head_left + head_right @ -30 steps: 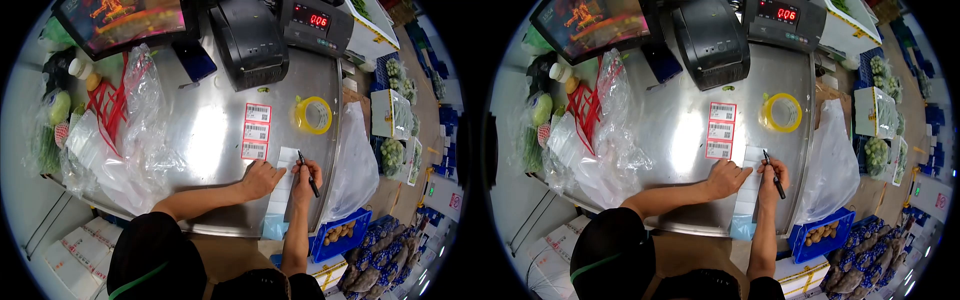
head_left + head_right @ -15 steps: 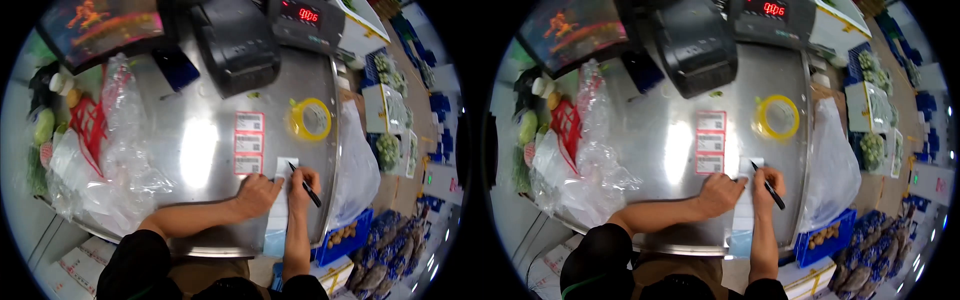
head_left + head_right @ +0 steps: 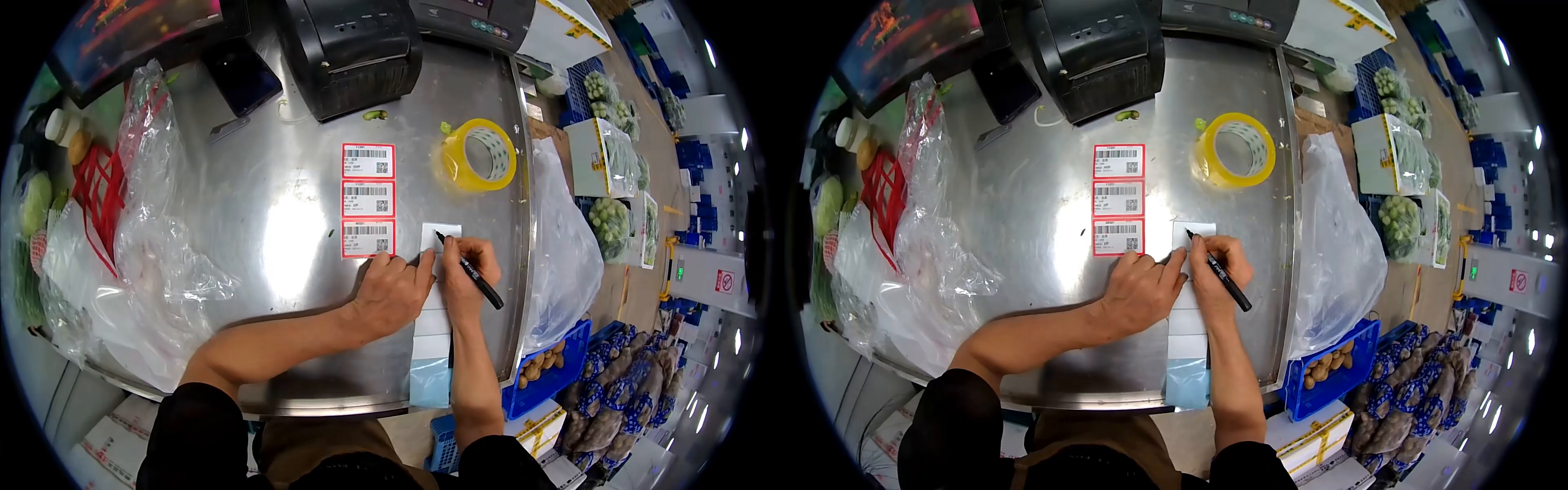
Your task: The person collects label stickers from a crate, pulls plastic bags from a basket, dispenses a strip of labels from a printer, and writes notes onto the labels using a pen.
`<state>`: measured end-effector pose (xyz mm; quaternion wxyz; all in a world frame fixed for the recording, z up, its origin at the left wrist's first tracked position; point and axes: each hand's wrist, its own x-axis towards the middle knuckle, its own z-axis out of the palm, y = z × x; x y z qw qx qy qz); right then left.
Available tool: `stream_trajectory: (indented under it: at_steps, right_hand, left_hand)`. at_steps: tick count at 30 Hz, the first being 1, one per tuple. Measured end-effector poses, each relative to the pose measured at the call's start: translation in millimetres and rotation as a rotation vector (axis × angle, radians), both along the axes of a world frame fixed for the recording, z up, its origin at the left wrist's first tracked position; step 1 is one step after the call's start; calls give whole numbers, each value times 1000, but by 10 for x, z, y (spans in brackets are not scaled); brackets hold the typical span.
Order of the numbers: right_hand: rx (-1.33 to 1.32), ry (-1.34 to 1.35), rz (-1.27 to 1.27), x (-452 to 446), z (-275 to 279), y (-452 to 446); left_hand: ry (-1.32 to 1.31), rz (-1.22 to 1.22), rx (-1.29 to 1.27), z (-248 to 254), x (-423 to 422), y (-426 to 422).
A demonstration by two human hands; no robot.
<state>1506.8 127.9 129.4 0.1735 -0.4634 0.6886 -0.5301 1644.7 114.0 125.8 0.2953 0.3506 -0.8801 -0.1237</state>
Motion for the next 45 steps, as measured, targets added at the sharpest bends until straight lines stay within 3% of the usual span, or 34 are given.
stream_trajectory:
  at_steps: [7,45]
  right_hand:
    - [-12,20,1,27,9,-47]
    - [56,37,1,34,40,-38]
  left_hand:
    - [-86,24,90,78,2,-44]
    - [-164,21,33,60,23,-26]
